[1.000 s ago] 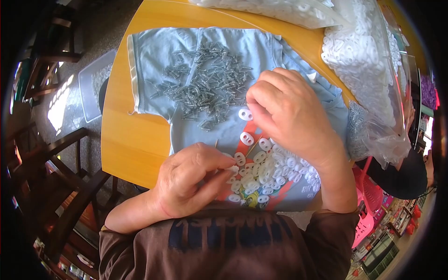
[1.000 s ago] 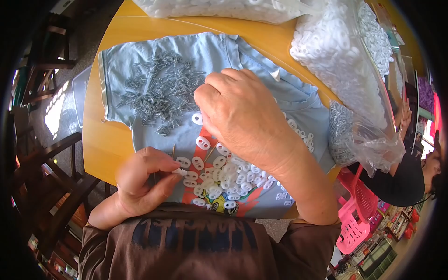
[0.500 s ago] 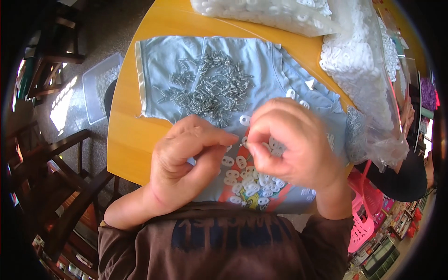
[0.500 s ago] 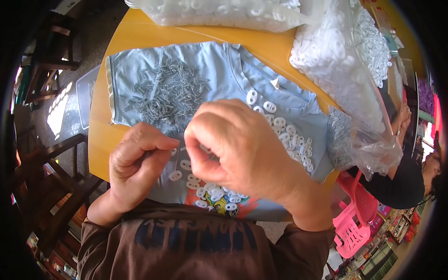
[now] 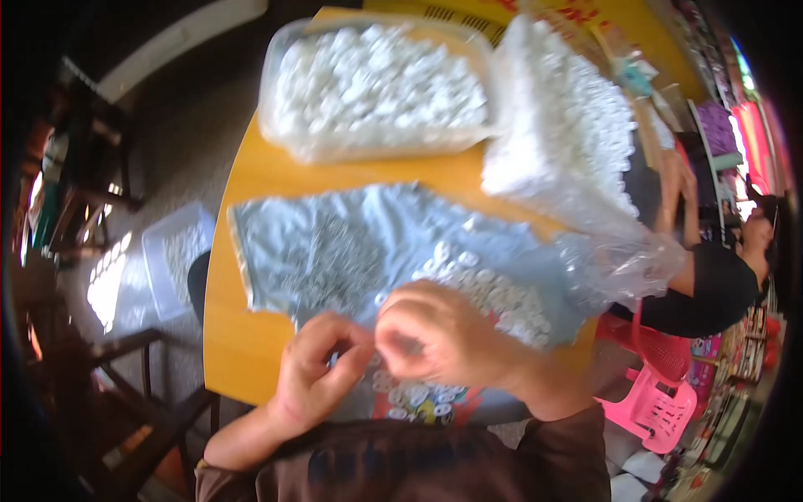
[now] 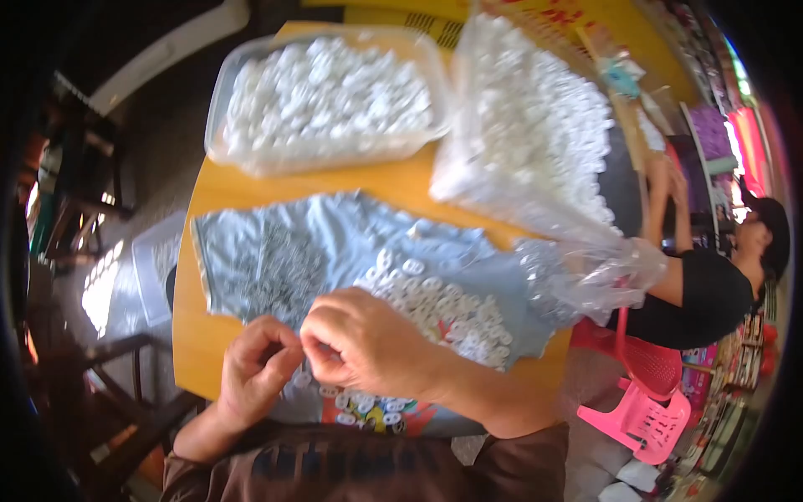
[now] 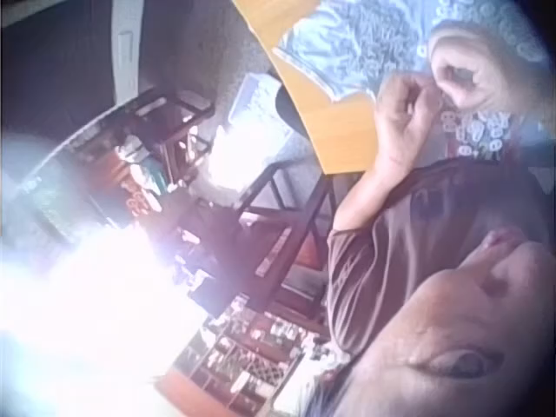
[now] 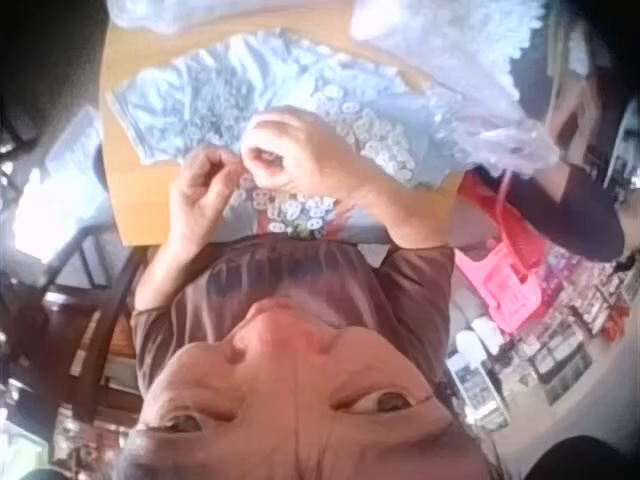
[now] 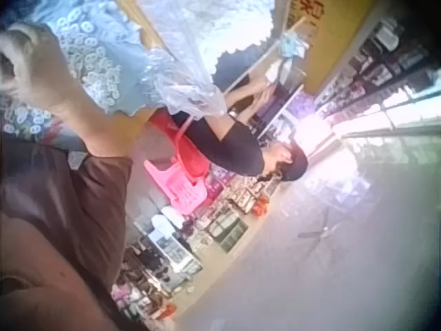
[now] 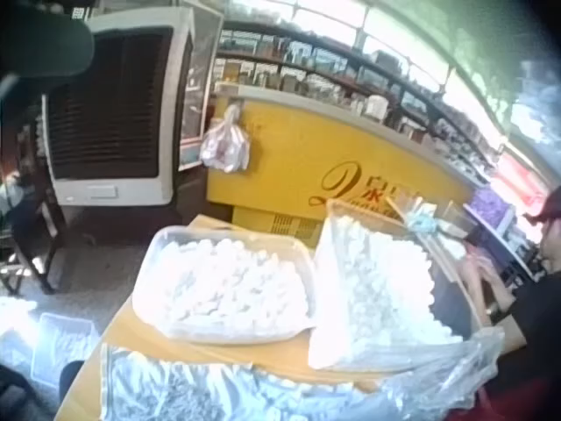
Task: The person is assembling small white plastic components by inserting metal pins into them at a workspace.
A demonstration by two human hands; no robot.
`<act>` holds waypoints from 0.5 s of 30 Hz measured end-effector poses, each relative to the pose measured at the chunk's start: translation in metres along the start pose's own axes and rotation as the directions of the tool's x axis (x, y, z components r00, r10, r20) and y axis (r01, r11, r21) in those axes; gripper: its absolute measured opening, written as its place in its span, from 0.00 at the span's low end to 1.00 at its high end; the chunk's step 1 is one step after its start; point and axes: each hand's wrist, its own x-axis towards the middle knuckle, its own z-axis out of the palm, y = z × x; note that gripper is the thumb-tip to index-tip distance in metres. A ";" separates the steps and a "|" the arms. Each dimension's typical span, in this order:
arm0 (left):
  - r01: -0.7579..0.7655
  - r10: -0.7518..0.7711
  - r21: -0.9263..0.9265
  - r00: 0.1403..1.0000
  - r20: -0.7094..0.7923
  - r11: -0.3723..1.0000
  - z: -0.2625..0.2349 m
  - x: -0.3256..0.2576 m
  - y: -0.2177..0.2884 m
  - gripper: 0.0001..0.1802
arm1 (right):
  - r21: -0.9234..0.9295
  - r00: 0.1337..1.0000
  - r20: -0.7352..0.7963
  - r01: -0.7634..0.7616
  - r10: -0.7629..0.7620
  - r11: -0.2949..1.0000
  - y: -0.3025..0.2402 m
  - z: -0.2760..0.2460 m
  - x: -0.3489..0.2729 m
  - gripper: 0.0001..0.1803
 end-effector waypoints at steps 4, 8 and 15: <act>-0.084 0.094 0.065 0.983 -0.156 0.994 0.002 -0.005 0.003 0.05 | 0.208 0.980 -0.007 -0.194 0.200 0.959 -0.013 0.001 -0.005 0.07; -0.254 0.302 0.274 0.942 -0.148 0.928 0.004 -0.005 0.009 0.08 | 0.325 0.927 0.108 -0.374 0.359 0.869 -0.025 0.005 -0.017 0.09; -0.336 0.424 0.404 0.893 -0.151 0.851 0.008 -0.016 0.016 0.10 | 0.600 0.877 0.162 -0.451 0.452 0.660 -0.030 0.018 -0.028 0.09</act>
